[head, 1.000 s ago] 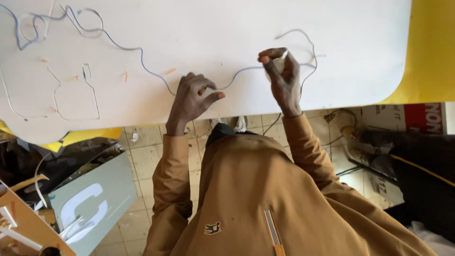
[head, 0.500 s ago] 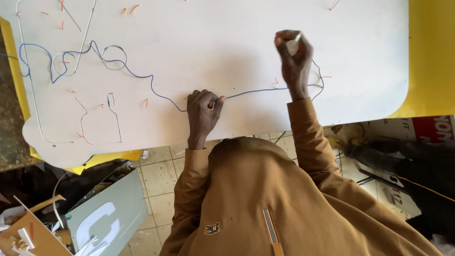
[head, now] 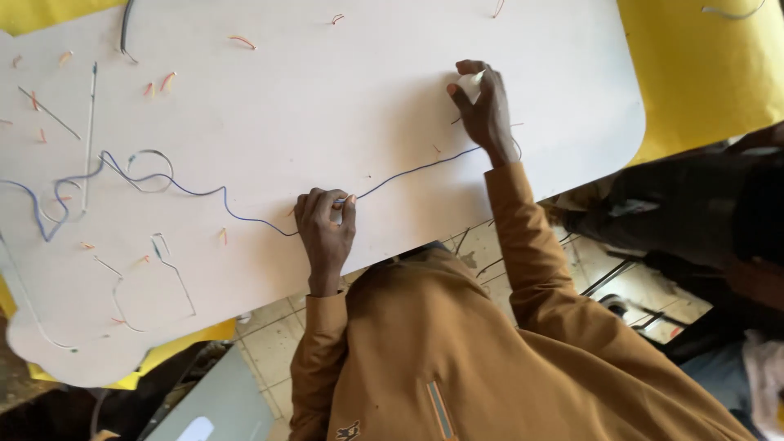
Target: Soldering electrical wires onto a sign board using a soldering iron
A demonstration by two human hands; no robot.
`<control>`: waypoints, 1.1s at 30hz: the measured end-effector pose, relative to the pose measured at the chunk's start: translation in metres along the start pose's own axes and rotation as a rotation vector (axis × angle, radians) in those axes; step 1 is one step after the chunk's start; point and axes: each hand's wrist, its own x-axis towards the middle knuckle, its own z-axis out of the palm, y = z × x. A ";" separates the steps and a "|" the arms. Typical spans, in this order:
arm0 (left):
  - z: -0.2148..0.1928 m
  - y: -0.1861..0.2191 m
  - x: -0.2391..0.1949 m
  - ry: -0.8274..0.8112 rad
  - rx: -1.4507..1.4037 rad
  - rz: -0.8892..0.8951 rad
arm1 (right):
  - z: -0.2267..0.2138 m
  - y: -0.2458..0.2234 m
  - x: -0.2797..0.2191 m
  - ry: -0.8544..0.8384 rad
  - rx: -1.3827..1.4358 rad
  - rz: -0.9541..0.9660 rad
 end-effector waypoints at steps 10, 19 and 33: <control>-0.027 0.016 0.029 -0.212 -0.163 -0.128 | -0.033 0.003 0.051 0.119 0.082 0.057; 0.002 0.046 0.135 -0.086 -0.303 -0.128 | -0.082 -0.005 0.059 -0.417 0.152 0.094; 0.144 0.055 0.338 0.085 -0.467 -0.101 | -0.002 0.043 0.286 -0.313 0.409 -0.040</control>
